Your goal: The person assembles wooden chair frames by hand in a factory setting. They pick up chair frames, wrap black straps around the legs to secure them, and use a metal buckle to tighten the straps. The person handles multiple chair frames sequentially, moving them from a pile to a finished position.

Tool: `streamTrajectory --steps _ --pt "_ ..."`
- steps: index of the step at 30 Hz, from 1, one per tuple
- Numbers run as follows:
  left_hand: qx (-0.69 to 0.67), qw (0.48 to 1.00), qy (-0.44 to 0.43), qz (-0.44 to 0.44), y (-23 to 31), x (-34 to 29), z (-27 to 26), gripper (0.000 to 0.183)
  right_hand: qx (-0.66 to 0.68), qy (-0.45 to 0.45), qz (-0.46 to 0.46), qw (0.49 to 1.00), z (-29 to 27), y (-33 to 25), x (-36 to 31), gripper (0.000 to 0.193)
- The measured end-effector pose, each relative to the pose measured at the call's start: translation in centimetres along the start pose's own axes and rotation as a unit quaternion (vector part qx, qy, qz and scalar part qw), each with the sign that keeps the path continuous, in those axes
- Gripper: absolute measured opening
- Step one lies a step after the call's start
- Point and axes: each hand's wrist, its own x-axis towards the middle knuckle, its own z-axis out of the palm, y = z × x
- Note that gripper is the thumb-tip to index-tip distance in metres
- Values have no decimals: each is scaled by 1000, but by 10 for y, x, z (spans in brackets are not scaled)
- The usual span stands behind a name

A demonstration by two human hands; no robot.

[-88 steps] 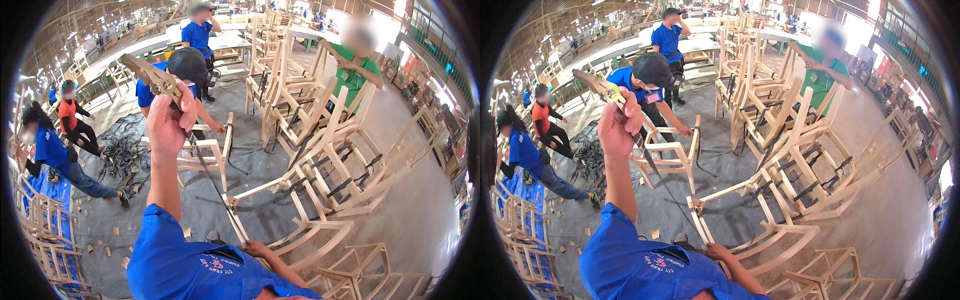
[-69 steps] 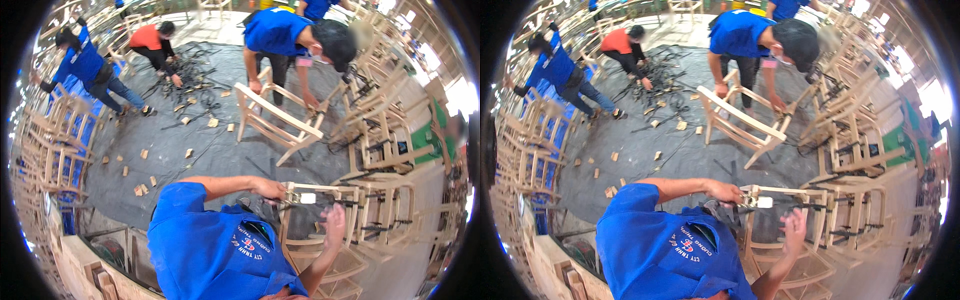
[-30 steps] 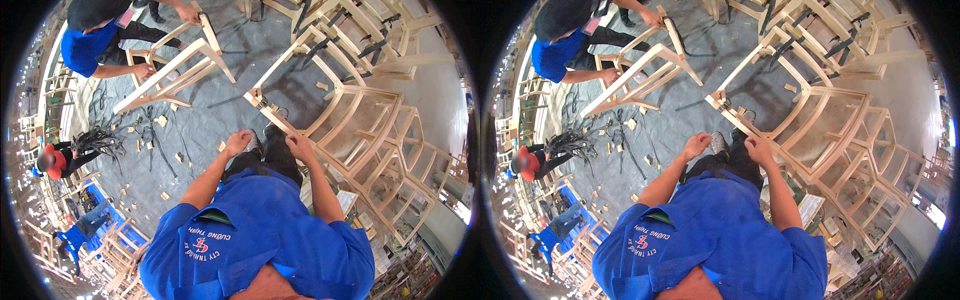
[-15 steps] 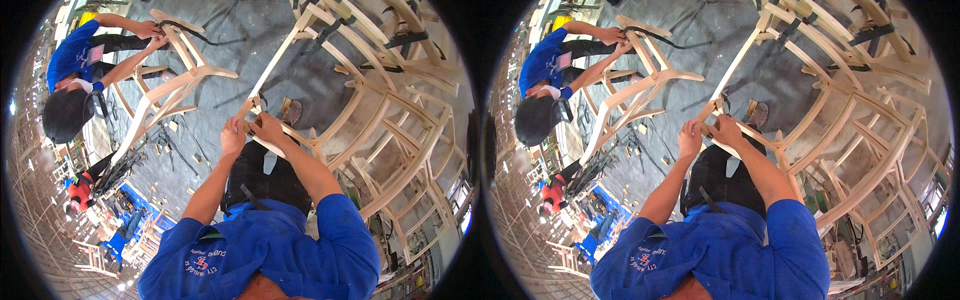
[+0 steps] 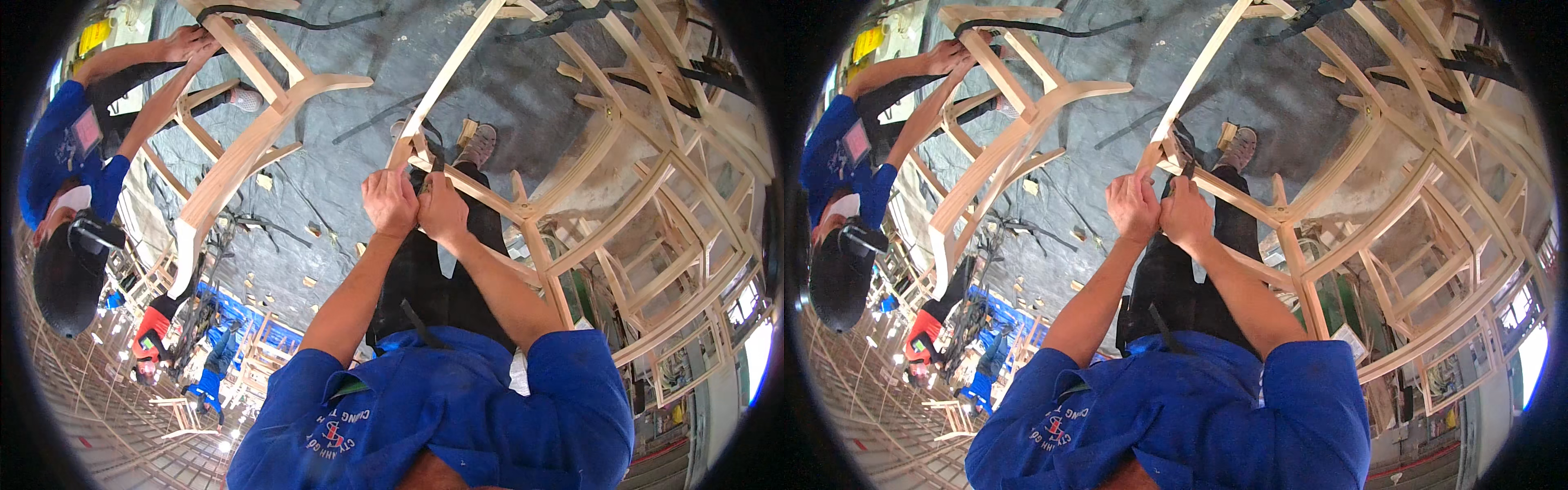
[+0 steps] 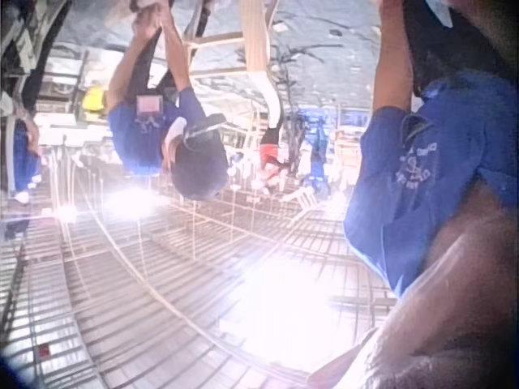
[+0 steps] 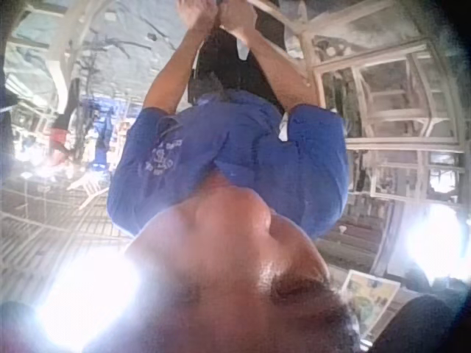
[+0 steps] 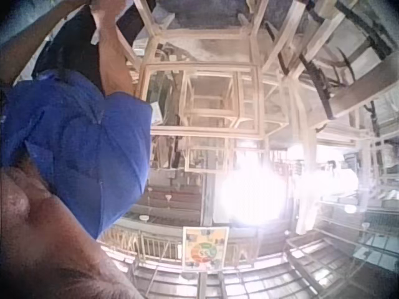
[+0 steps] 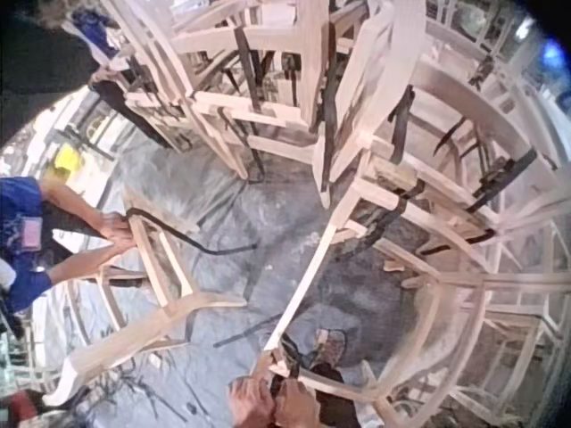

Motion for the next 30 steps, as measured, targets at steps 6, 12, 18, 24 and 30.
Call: streamTrajectory --steps 6,12,18,24,30 --pt "-17 999 -7 39 -2 2 -2 22 12 -4 -14 1000 2 5 18 31" --pt "-14 998 -53 32 -2 3 -2 19 -29 -71 -70 995 1 24 40 30" --pt "-9 998 -59 31 -4 4 -3 18 317 -173 127 924 -9 68 72 33" --pt "56 991 -114 34 9 11 3 19 316 -341 134 875 23 92 143 37" --pt "157 916 -368 -9 33 23 13 27 327 -376 168 851 -3 95 136 57"
